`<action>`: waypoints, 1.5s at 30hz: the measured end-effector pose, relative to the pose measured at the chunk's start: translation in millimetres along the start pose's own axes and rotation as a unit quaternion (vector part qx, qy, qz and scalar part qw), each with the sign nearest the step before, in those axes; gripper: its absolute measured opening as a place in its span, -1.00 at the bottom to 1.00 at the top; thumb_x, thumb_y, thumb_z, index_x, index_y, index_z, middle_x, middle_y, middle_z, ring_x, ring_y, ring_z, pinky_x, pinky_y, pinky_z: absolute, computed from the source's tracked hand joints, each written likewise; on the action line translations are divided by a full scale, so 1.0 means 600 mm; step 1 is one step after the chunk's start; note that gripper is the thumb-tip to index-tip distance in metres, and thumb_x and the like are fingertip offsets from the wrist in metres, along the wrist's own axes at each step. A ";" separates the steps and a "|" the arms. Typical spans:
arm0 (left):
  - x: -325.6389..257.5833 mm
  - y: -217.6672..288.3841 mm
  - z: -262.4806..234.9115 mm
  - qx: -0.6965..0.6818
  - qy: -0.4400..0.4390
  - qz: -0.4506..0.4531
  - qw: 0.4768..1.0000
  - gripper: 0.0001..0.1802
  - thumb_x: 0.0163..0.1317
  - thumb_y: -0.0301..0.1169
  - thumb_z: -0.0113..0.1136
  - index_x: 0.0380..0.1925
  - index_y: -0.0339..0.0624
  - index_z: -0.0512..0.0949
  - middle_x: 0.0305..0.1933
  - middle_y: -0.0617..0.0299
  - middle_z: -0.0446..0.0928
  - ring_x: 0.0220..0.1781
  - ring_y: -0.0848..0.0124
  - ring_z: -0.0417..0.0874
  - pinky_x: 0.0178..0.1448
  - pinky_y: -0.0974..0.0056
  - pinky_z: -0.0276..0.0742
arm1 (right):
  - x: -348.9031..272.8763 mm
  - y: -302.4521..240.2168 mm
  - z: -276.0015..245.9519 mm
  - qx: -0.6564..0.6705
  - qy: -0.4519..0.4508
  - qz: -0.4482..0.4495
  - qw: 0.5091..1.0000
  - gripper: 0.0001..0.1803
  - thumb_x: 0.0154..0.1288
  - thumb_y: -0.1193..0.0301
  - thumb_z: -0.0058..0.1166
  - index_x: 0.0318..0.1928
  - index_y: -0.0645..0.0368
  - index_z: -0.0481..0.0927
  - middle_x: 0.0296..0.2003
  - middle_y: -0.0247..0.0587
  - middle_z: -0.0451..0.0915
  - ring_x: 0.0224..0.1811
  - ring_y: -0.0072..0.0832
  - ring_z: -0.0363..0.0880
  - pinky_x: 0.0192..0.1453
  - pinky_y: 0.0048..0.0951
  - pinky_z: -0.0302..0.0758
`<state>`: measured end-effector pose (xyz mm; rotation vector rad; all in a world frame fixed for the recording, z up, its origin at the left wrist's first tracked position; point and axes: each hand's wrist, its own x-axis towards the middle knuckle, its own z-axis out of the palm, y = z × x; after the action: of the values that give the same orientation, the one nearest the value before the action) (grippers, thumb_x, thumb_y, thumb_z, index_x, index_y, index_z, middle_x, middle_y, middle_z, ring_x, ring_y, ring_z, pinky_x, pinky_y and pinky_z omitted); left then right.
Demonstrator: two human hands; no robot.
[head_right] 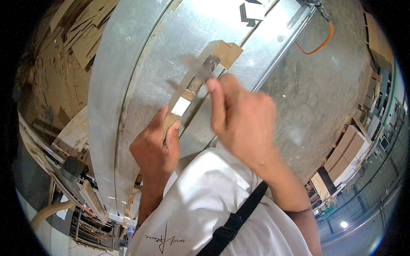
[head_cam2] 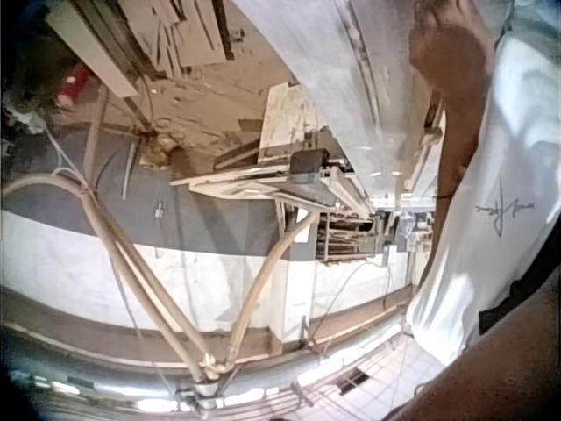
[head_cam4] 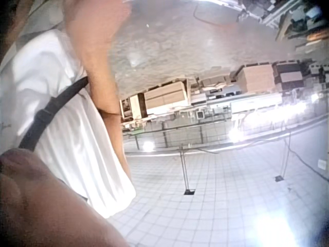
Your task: The person aligns wood pieces on a metal workbench, uses a scraper to clean a surface, secures a wood block using a pneumatic stapler, hammers a piece, and applies glue from a bottle.
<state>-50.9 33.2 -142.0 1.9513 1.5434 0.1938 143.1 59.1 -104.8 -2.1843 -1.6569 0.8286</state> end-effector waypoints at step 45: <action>-0.006 0.047 -0.018 -0.033 0.123 0.027 0.992 -0.69 0.29 -0.41 0.38 0.02 -0.25 0.69 -0.16 -0.07 0.76 -0.24 -0.05 0.78 -0.17 0.03 0.68 | -0.008 0.043 -0.043 -0.047 -0.008 -0.079 0.996 -0.55 0.63 0.15 -0.07 -0.33 0.24 0.58 -0.67 0.17 0.55 -0.58 0.19 0.61 -0.46 0.15 0.55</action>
<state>-34.0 30.9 -116.6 1.9761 1.6170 0.5179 177.6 49.9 -96.7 -2.0772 -1.8829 0.7416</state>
